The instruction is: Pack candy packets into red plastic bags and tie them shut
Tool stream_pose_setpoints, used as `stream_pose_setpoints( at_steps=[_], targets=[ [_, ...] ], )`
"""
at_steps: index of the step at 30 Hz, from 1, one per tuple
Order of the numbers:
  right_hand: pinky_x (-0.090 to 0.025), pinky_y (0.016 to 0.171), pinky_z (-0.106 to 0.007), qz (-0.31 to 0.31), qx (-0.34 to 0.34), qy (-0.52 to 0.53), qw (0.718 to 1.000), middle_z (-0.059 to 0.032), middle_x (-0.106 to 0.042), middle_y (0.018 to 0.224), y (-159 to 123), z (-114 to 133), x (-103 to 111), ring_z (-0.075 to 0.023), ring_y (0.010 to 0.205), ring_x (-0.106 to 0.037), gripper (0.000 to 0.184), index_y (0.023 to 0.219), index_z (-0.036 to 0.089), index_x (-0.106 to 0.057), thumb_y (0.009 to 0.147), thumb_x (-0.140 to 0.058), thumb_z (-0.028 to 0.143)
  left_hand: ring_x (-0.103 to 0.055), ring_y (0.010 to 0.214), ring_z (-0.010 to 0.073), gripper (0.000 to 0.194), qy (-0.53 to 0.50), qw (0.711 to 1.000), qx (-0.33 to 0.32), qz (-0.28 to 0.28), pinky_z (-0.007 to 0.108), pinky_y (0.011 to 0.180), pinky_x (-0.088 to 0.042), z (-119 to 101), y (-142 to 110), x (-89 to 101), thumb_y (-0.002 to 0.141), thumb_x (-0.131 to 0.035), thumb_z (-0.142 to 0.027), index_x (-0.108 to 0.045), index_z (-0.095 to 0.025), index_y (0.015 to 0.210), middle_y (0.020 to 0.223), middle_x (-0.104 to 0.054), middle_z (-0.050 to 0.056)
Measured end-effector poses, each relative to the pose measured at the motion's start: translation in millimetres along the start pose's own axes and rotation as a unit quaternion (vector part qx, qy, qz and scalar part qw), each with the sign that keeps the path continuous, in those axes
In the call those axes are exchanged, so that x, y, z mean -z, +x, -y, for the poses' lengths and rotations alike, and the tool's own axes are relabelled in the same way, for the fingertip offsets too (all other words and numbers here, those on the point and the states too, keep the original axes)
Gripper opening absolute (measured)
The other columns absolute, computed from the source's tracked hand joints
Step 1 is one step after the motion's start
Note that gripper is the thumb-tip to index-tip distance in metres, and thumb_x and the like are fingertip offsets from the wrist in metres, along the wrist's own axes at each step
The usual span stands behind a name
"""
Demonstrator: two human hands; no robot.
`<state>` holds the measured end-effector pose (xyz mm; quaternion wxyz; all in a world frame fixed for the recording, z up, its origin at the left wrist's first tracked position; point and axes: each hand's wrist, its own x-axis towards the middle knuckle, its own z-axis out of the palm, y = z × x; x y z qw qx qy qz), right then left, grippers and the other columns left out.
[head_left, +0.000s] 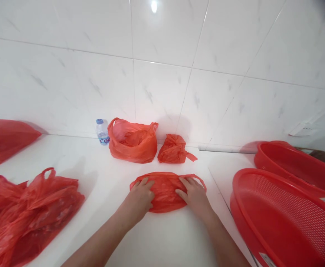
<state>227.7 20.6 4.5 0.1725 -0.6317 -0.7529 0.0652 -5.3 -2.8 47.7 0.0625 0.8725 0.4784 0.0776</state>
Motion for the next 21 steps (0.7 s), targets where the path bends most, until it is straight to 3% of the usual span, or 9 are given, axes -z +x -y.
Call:
stream_pose_setpoints(
  at_steps=[5, 9, 11, 13, 14, 17, 21],
  targets=[
    [-0.034, 0.097, -0.042, 0.049, -0.047, -0.028, 0.997, -0.0110, -0.045, 0.138, 2.7, -22.3, -16.6, -0.0319, 0.124, -0.041, 0.073, 0.139, 0.024, -0.040, 0.076, -0.057, 0.057, -0.058, 0.090, 0.0238, 0.021, -0.007, 1.000, -0.007, -0.017, 0.036, 0.075, -0.048, 6.0, -1.3, 6.1, 0.069, -0.057, -0.004, -0.055, -0.015, 0.051, 0.091, -0.064, 0.006],
    [-0.032, 0.098, -0.041, 0.006, -0.044, -0.024, 0.999, -0.0097, -0.053, 0.130, 4.0, -18.4, -18.4, -0.0268, 0.120, -0.045, 0.054, 0.133, 0.022, -0.049, 0.091, -0.031, 0.052, -0.058, 0.093, 0.0241, 0.022, -0.014, 0.999, -0.025, -0.031, 0.040, 0.086, -0.046, -2.2, 4.1, 2.6, 0.073, -0.059, -0.011, -0.056, -0.016, 0.052, 0.077, -0.062, 0.004],
    [-0.030, 0.099, -0.041, -0.030, -0.043, -0.032, 0.998, -0.0081, -0.057, 0.125, 5.4, -15.7, -20.6, -0.0253, 0.119, -0.046, 0.049, 0.126, 0.023, -0.056, 0.093, -0.029, 0.048, -0.057, 0.102, 0.0265, 0.016, -0.012, 0.998, -0.044, -0.051, 0.042, 0.094, -0.043, -9.4, 7.0, -4.6, 0.075, -0.060, -0.013, -0.061, -0.016, 0.060, 0.084, -0.064, 0.006],
    [-0.030, 0.098, -0.042, -0.060, -0.039, -0.048, 0.996, -0.0083, -0.058, 0.123, 6.7, -13.8, -23.6, -0.0261, 0.119, -0.045, 0.045, 0.122, 0.023, -0.059, 0.092, -0.036, 0.047, -0.053, 0.112, 0.0283, 0.008, -0.011, 0.995, -0.067, -0.073, 0.043, 0.099, -0.041, -17.1, 9.2, -13.9, 0.076, -0.060, -0.014, -0.066, -0.016, 0.082, 0.104, -0.065, 0.008],
    [-0.030, 0.097, -0.042, -0.072, -0.036, -0.054, 0.995, -0.0088, -0.058, 0.122, 7.2, -13.3, -24.7, -0.0266, 0.119, -0.045, 0.044, 0.122, 0.022, -0.059, 0.091, -0.039, 0.046, -0.051, 0.116, 0.0290, 0.019, -0.012, 0.994, -0.077, -0.077, 0.043, 0.100, -0.040, -20.4, 9.9, -18.4, 0.076, -0.061, -0.014, -0.065, -0.017, 0.095, 0.116, -0.062, 0.009],
    [-0.033, 0.091, -0.039, -0.099, -0.047, -0.056, 0.992, -0.0084, -0.062, 0.114, 8.7, -13.9, -24.1, -0.0252, 0.109, -0.051, 0.037, 0.115, 0.022, -0.062, 0.089, -0.044, 0.042, -0.050, 0.118, 0.0312, 0.034, -0.020, 0.996, -0.084, -0.037, 0.046, 0.097, -0.042, -25.8, 10.4, -26.7, 0.075, -0.064, -0.021, -0.061, -0.022, 0.109, 0.130, -0.054, 0.008],
    [-0.035, 0.082, -0.032, -0.121, -0.096, -0.051, 0.987, -0.0061, -0.066, 0.095, 11.6, -20.3, -17.4, -0.0197, 0.089, -0.056, 0.028, 0.091, 0.020, -0.068, 0.089, -0.042, 0.029, -0.062, 0.087, 0.0230, 0.009, -0.017, 0.998, -0.048, 0.043, 0.035, 0.076, -0.050, -21.9, 8.6, -20.0, 0.077, -0.056, -0.017, -0.065, -0.019, 0.079, 0.097, -0.066, 0.005]
  ],
)
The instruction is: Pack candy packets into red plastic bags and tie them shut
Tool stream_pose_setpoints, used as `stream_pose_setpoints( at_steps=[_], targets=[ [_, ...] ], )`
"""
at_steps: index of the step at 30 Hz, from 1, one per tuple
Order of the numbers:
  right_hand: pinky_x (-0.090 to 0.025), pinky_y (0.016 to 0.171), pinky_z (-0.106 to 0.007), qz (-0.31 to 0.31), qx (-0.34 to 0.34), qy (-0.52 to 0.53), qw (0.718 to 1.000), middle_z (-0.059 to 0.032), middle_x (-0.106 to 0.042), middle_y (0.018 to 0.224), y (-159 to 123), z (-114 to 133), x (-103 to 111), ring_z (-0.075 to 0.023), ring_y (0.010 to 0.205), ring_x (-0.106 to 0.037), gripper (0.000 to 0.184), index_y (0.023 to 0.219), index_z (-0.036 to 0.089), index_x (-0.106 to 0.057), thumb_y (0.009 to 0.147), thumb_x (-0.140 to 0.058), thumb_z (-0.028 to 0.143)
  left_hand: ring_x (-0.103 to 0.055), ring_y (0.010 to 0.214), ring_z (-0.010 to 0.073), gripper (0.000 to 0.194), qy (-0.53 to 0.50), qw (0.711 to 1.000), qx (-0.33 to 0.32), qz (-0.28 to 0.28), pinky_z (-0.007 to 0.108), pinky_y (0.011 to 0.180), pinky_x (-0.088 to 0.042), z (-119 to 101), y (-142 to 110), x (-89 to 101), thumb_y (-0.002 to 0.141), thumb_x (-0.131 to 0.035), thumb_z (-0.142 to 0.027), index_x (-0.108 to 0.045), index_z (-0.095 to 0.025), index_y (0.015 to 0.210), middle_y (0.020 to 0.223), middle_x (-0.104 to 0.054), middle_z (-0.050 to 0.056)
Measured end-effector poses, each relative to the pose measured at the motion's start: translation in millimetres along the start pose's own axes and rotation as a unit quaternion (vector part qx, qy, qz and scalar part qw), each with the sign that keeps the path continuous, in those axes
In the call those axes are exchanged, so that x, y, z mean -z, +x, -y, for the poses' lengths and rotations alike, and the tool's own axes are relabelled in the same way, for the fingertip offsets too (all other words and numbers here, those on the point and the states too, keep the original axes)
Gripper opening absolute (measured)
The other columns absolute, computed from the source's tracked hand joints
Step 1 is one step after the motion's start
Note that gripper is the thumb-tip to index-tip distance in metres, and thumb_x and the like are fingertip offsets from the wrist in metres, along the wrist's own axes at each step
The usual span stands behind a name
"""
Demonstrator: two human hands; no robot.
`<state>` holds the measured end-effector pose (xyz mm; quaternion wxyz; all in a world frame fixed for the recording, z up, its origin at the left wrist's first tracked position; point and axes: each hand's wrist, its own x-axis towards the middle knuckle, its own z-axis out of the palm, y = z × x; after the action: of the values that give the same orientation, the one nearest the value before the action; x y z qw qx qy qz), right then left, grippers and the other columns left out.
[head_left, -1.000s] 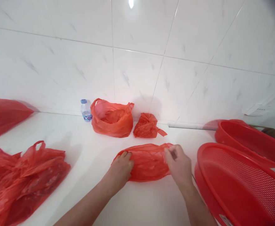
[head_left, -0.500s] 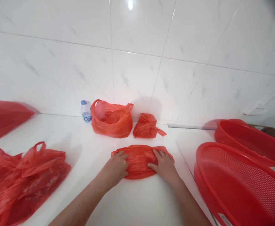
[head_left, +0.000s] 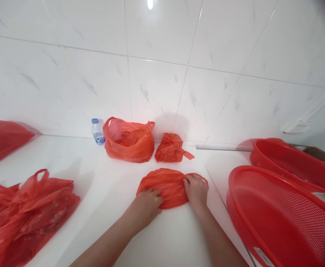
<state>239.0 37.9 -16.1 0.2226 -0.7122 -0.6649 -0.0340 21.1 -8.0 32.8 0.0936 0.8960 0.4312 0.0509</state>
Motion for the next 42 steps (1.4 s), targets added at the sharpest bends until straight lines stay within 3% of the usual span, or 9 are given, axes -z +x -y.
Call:
stream_pose_setpoints(
  at_steps=[4, 7, 10, 13, 18, 22, 32, 36, 42],
  targets=[
    [-0.034, 0.081, -0.030, -0.017, -0.015, 0.008, 1.000, -0.0055, -0.066, 0.092, 3.1, -4.1, -0.3, -0.0188, 0.086, -0.056, 0.025, 0.088, 0.019, -0.067, 0.088, -0.044, 0.027, -0.061, 0.071, 0.0185, 0.016, 0.000, 1.000, 0.026, -0.013, 0.029, 0.062, -0.049, 5.2, -3.5, 9.3, 0.078, -0.049, -0.014, -0.061, -0.018, 0.068, 0.079, -0.064, 0.003],
    [-0.034, 0.082, -0.032, -0.049, -0.016, 0.017, 0.999, -0.0065, -0.067, 0.091, 2.4, -1.6, -4.0, -0.0206, 0.089, -0.055, 0.026, 0.092, 0.018, -0.067, 0.087, -0.047, 0.033, -0.063, 0.079, 0.0215, 0.015, 0.011, 0.998, 0.013, -0.058, 0.034, 0.070, -0.051, 5.4, -3.8, 7.3, 0.078, -0.050, -0.014, -0.063, -0.018, 0.071, 0.087, -0.066, 0.005],
    [-0.034, 0.087, -0.035, -0.103, 0.005, 0.042, 0.994, -0.0083, -0.065, 0.096, 0.9, 4.1, -6.8, -0.0219, 0.095, -0.053, 0.027, 0.097, 0.017, -0.066, 0.087, -0.045, 0.031, -0.061, 0.097, 0.0253, 0.019, 0.028, 0.984, -0.048, -0.169, 0.041, 0.082, -0.051, -2.4, -1.9, 0.1, 0.080, -0.048, -0.011, -0.064, -0.018, 0.087, 0.108, -0.065, 0.009],
    [-0.035, 0.093, -0.039, -0.154, 0.041, 0.086, 0.983, -0.0103, -0.058, 0.110, -1.3, 11.4, -7.1, -0.0234, 0.105, -0.049, 0.023, 0.099, 0.017, -0.064, 0.083, -0.048, 0.024, -0.062, 0.087, 0.0207, 0.024, -0.004, 0.965, -0.129, -0.229, 0.037, 0.075, -0.053, -20.6, 0.9, -9.2, 0.085, -0.042, -0.010, -0.063, -0.019, 0.093, 0.100, -0.067, 0.007],
    [-0.038, 0.095, -0.041, -0.173, 0.081, 0.145, 0.971, -0.0097, -0.052, 0.108, -6.7, 19.6, -4.3, -0.0230, 0.105, -0.047, 0.028, 0.105, 0.017, -0.059, 0.079, -0.050, 0.017, -0.062, 0.092, 0.0206, 0.024, -0.061, 0.959, -0.169, -0.218, 0.037, 0.080, -0.054, -41.8, 8.9, -32.7, 0.084, -0.042, -0.008, -0.063, -0.020, 0.084, 0.097, -0.067, 0.006],
    [-0.039, 0.096, -0.042, -0.178, 0.082, 0.165, 0.967, -0.0102, -0.051, 0.112, -7.9, 17.8, -3.9, -0.0233, 0.109, -0.046, 0.033, 0.109, 0.018, -0.057, 0.077, -0.050, 0.013, -0.054, 0.114, 0.0276, 0.016, -0.059, 0.969, -0.129, -0.203, 0.049, 0.094, -0.047, -24.2, 17.3, -50.1, 0.082, -0.050, -0.015, -0.063, -0.022, 0.087, 0.114, -0.063, 0.008],
    [-0.039, 0.100, -0.042, -0.154, 0.083, 0.173, 0.969, -0.0111, -0.047, 0.126, -30.7, 14.9, 10.2, -0.0229, 0.119, -0.044, 0.036, 0.111, 0.020, -0.056, 0.078, -0.048, 0.010, -0.057, 0.106, 0.0248, 0.016, -0.102, 0.975, -0.083, -0.181, 0.045, 0.093, -0.047, -3.7, 19.6, -50.4, 0.084, -0.050, -0.022, -0.065, -0.025, 0.088, 0.109, -0.064, 0.006],
    [-0.041, 0.099, -0.043, -0.111, 0.046, 0.146, 0.982, -0.0101, -0.043, 0.131, -55.3, -6.5, 26.3, -0.0236, 0.122, -0.042, 0.043, 0.122, 0.023, -0.049, 0.080, -0.048, 0.014, -0.056, 0.107, 0.0261, 0.017, -0.137, 0.976, -0.060, -0.161, 0.046, 0.093, -0.047, 0.9, 20.9, -57.1, 0.083, -0.052, -0.026, -0.066, -0.026, 0.093, 0.113, -0.061, 0.007],
    [-0.037, 0.104, -0.051, -0.151, -0.081, 0.078, 0.982, -0.0157, -0.032, 0.143, -109.7, -51.6, 45.4, -0.0284, 0.132, -0.032, 0.054, 0.136, 0.016, -0.031, 0.085, -0.046, 0.023, -0.054, 0.110, 0.0267, 0.019, -0.176, 0.974, -0.034, -0.136, 0.047, 0.096, -0.044, 3.0, 21.1, -57.4, 0.083, -0.051, -0.029, -0.065, -0.028, 0.096, 0.117, -0.059, 0.006]
  ],
)
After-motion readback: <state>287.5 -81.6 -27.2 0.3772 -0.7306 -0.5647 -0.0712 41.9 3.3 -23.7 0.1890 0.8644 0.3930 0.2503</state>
